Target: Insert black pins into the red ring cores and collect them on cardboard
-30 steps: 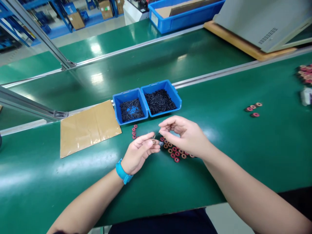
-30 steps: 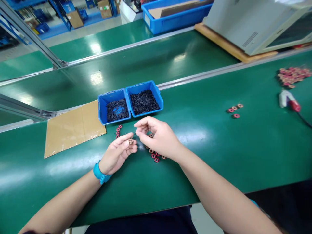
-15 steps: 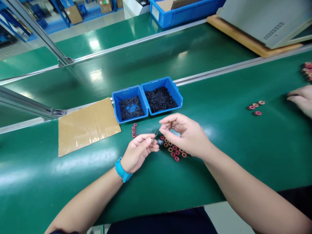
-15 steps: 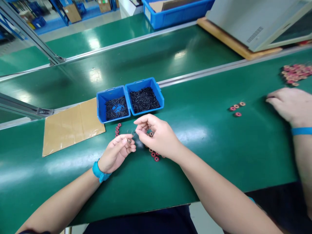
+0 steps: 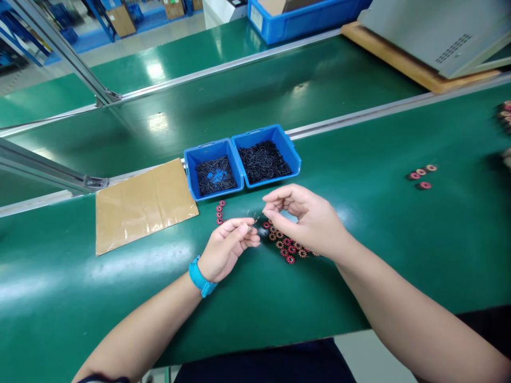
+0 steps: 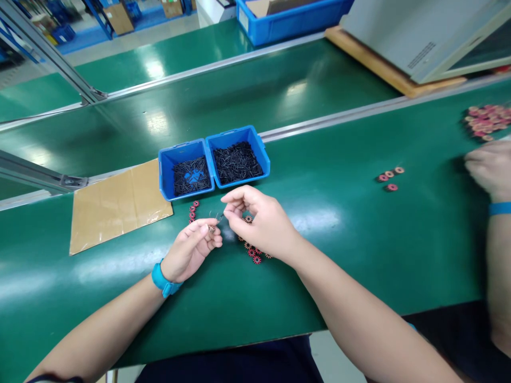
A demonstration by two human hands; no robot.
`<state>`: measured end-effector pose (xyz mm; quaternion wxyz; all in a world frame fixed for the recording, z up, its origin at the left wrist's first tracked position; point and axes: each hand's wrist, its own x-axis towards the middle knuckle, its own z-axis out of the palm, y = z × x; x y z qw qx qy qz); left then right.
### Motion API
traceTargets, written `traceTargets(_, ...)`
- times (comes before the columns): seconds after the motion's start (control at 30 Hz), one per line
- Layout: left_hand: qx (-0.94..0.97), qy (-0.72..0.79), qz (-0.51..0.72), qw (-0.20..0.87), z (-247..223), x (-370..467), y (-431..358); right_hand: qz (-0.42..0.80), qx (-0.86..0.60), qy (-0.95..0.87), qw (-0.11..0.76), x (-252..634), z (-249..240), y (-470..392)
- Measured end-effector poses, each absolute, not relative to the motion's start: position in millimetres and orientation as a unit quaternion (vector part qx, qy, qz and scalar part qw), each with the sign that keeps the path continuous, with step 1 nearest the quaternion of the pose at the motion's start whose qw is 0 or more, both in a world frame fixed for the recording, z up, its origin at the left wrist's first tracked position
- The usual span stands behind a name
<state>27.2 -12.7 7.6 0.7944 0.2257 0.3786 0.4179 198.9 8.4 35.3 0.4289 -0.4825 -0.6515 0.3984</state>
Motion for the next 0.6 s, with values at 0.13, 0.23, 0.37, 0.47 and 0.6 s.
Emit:
traceTargets(0.13,0.226,0.378,0.419,0.794,7.1,27.1,-13.2,0.403,-0.483,-0.659,0.411,198.6,36.5,8.2)
traceTargets(0.23,0.224,0.375,0.420,0.796,6.6,27.1,-13.0,0.406,-0.484,-0.665,0.399,198.2,37.5,8.3)
traceTargets(0.37,0.221,0.372,0.420,0.798,6.9,28.2,-12.7,0.423,-0.481,-0.651,0.408,196.9,37.7,7.9)
traceTargets(0.47,0.229,0.369,0.424,0.795,6.7,29.1,-12.8,0.436,-0.480,-0.641,0.412,195.2,37.7,7.0)
traceTargets(0.6,0.239,0.371,0.427,0.789,5.3,29.1,-13.2,0.444,-0.479,-0.642,0.402,192.7,38.2,6.3)
